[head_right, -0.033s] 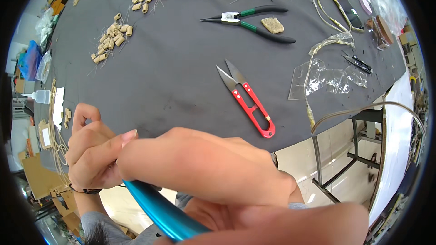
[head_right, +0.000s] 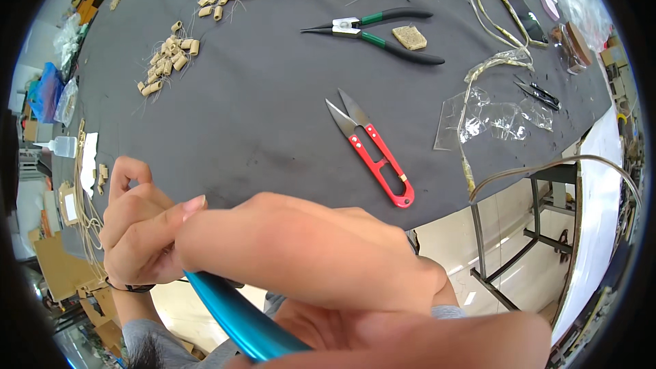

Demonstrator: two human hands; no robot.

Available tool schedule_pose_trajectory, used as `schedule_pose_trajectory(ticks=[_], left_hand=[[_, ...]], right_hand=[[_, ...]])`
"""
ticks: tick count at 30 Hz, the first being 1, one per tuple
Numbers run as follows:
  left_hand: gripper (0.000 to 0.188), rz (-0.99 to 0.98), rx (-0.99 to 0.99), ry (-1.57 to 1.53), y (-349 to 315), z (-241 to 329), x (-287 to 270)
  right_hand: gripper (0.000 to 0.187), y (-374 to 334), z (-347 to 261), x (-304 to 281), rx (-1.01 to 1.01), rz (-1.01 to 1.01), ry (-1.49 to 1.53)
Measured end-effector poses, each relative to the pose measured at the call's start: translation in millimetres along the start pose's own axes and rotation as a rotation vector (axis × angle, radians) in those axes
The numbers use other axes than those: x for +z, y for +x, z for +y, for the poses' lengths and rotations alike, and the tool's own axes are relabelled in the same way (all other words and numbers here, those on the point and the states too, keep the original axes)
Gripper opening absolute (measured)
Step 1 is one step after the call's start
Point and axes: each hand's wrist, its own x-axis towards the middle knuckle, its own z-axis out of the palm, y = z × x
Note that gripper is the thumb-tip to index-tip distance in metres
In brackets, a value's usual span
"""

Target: The person picks up small cylindrical cardboard components from a table and uses a blue pen-like tool to apply a substance to the interior of the cylinders. The person handles the components one at a time, rotating them to ensure coverage inside the hollow center.

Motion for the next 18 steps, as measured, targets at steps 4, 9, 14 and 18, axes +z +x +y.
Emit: schedule_pose_trajectory(ticks=[4, 9, 14, 18], left_hand=[[0.016, -0.014, -0.01, 0.005, -0.9, 0.3, 0.0], [0.016, -0.019, -0.03, -0.009, -0.2, 2.0, -1.2], [0.017, -0.016, -0.026, 0.002, -0.9, 1.8, -0.1], [0.018, -0.017, -0.041, 0.008, -0.3, 3.2, -0.5]], right_hand=[[0.04, 8.5, 24.5, 12.5, -0.422, 0.084, -0.157], [0.039, 21.9, 41.8, 19.6, -0.813, 0.137, -0.21], [0.041, 38.8, 55.9, 21.9, -1.129, 0.211, -0.212], [0.039, 55.9, 58.4, 20.0, -1.365, 0.309, -0.349]])
